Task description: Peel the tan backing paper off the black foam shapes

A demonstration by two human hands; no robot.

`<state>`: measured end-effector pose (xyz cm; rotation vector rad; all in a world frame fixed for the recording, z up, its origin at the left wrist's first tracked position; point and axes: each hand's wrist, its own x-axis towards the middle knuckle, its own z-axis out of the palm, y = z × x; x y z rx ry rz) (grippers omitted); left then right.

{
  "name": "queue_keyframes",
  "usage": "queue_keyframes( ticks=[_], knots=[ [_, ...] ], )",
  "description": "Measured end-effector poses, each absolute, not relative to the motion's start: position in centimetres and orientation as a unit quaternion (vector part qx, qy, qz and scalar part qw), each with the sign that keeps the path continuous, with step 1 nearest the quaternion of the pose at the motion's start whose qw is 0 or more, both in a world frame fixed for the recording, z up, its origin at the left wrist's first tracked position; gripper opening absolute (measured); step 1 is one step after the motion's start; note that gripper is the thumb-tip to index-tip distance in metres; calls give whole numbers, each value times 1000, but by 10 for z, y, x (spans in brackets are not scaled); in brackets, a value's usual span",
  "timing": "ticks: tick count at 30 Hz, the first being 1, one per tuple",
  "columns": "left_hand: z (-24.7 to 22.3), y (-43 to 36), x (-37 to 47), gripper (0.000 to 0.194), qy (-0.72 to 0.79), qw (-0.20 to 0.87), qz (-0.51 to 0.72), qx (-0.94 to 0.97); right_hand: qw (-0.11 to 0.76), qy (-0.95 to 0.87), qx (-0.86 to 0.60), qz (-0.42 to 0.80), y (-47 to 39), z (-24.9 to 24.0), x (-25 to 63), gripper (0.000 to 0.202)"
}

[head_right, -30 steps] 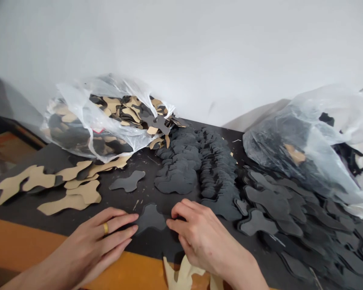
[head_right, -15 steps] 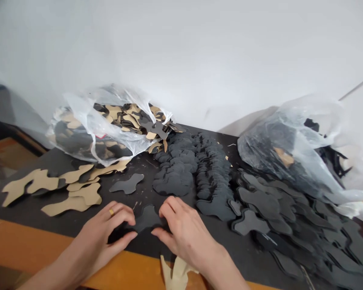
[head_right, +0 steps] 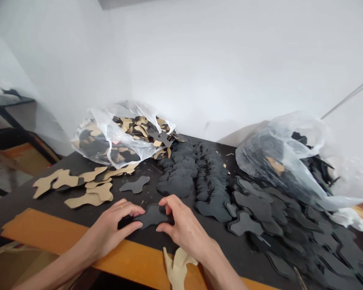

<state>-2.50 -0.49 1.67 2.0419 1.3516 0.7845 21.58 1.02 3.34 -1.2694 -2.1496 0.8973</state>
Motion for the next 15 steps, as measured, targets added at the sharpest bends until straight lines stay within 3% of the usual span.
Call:
queue_keyframes(
  ticks=[3, 7, 12, 15],
  knots=[
    [17, -6, -27, 12, 490, 340, 296, 747, 269, -784, -440, 346, 10, 36, 213, 29],
    [22, -4, -30, 21, 429, 371, 293, 770, 280, -783, -412, 373, 10, 46, 215, 11],
    [48, 32, -38, 33, 416, 227, 282, 834, 374, -693, -542, 291, 9, 66, 277, 33],
    [60, 67, -42, 47, 457, 172, 220, 844, 429, -592, -666, 146, 12, 73, 346, 51]
  ],
)
